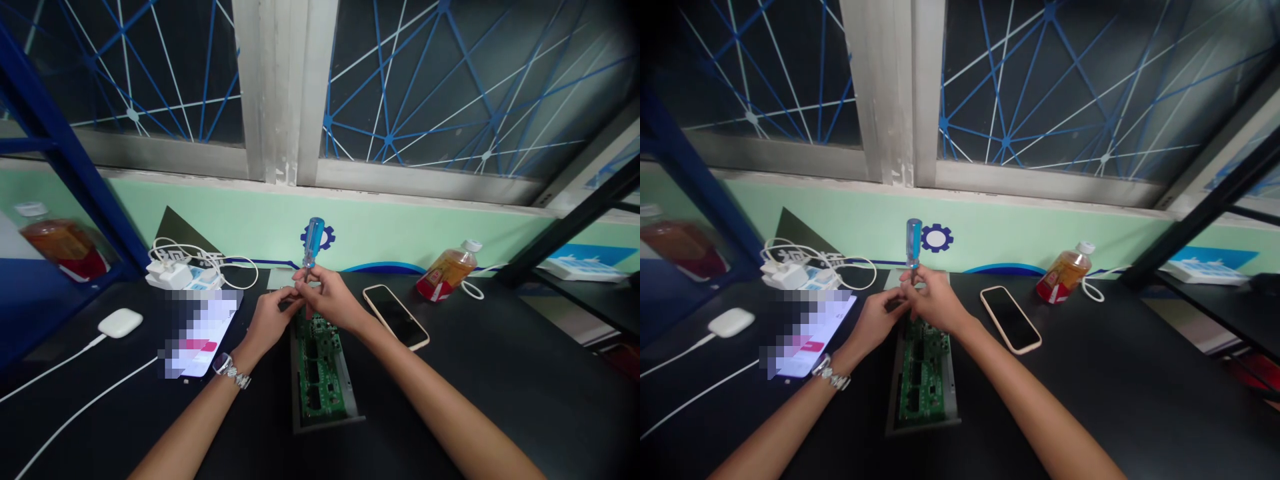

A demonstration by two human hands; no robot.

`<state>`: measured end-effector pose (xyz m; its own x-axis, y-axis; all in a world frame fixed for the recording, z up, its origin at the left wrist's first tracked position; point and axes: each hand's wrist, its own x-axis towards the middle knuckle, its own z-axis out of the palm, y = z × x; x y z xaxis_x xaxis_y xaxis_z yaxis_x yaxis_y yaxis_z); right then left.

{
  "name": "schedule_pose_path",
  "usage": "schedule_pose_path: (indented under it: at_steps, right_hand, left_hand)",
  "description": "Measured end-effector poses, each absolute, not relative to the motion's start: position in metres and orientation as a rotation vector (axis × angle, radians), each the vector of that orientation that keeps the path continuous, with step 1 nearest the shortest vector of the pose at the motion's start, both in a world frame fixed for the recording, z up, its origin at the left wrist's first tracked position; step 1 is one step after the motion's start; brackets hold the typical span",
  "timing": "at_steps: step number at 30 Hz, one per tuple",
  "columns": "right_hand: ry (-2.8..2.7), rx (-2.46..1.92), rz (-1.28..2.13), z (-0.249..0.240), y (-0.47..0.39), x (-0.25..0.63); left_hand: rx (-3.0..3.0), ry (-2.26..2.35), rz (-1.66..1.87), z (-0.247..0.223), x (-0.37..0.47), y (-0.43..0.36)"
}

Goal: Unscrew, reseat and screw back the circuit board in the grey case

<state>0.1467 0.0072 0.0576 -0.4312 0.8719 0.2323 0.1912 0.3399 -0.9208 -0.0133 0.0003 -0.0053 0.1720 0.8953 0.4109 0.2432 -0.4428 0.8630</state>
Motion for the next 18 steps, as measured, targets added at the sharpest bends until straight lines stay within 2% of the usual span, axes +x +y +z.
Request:
schedule_pose_path:
  at_steps: [7, 12, 18]
  right_hand:
    - [-1.784, -0.902, 1.226, 0.0538, 0.008, 0.1444]
    - [-1.786, -1.041, 0.956, 0.0555, 0.0109, 0.1485]
    - [-1.812, -0.999, 0.927, 0.0614, 0.0124, 0.1537]
  left_hand:
    - [1.781, 0.97, 1.272, -0.0028, -0.0082, 0.0004]
    - [1.763, 0.979, 1.243, -0.0037, -0.0058, 0.0003]
    - [1.788, 1.005, 1.195, -0.003, -0.0149, -0.0016]
